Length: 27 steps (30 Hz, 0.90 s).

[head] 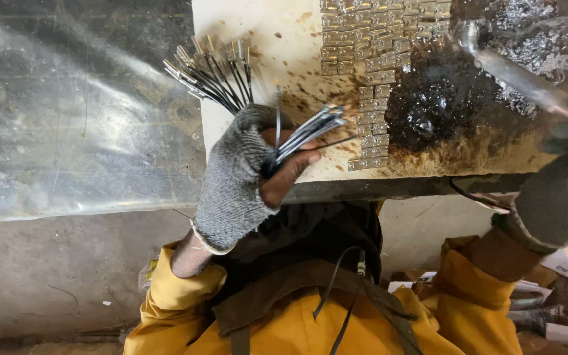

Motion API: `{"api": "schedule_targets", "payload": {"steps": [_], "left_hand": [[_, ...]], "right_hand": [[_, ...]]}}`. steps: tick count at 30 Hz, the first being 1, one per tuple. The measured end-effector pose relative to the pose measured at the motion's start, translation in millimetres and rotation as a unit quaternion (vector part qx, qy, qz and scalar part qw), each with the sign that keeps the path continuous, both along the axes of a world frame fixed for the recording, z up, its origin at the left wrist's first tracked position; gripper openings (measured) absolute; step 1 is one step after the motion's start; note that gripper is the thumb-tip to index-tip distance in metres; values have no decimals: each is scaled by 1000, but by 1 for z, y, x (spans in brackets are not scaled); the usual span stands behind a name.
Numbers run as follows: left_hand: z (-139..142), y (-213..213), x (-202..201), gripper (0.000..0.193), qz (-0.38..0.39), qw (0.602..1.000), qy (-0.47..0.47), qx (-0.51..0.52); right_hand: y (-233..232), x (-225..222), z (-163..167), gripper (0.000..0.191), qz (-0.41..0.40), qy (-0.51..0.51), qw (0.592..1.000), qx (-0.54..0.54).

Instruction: The person holds a bundle of black insulated wires in their left hand and a soldering iron in their right. They dip the stripped ends of the wires one at a time into molten solder and flux on a scorched board, tinning each wire tip and adding finished wires to a growing bundle on the table.

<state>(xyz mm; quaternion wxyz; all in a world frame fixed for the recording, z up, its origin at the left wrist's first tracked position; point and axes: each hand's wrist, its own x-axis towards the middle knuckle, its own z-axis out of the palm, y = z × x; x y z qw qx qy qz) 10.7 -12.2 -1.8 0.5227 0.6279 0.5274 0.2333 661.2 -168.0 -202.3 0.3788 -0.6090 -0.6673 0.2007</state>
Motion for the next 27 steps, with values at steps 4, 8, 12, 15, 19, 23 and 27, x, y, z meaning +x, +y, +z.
{"api": "schedule_targets", "payload": {"steps": [4,8,12,15,19,23,27], "left_hand": [[-4,-1,4,34,-53,989,9,141],[-6,-5,2,27,-69,989,-12,134],[-6,-8,-2,25,-94,979,-14,182],[-6,-7,-4,27,-91,980,-47,171],[-7,-7,-5,27,-92,980,-41,171],[-12,-8,-4,25,-90,979,-36,181],[-17,-10,-3,23,-97,976,-11,195]], "right_hand": [[-49,-30,12,27,-58,49,997,-4],[-109,-98,43,28,-93,98,991,18],[-127,-182,86,29,-92,112,988,47],[-114,-236,115,30,-77,110,989,60],[-87,-280,142,31,-57,101,991,72],[-68,-298,154,33,-40,99,991,75],[-62,-303,159,34,-26,96,992,76]]}}
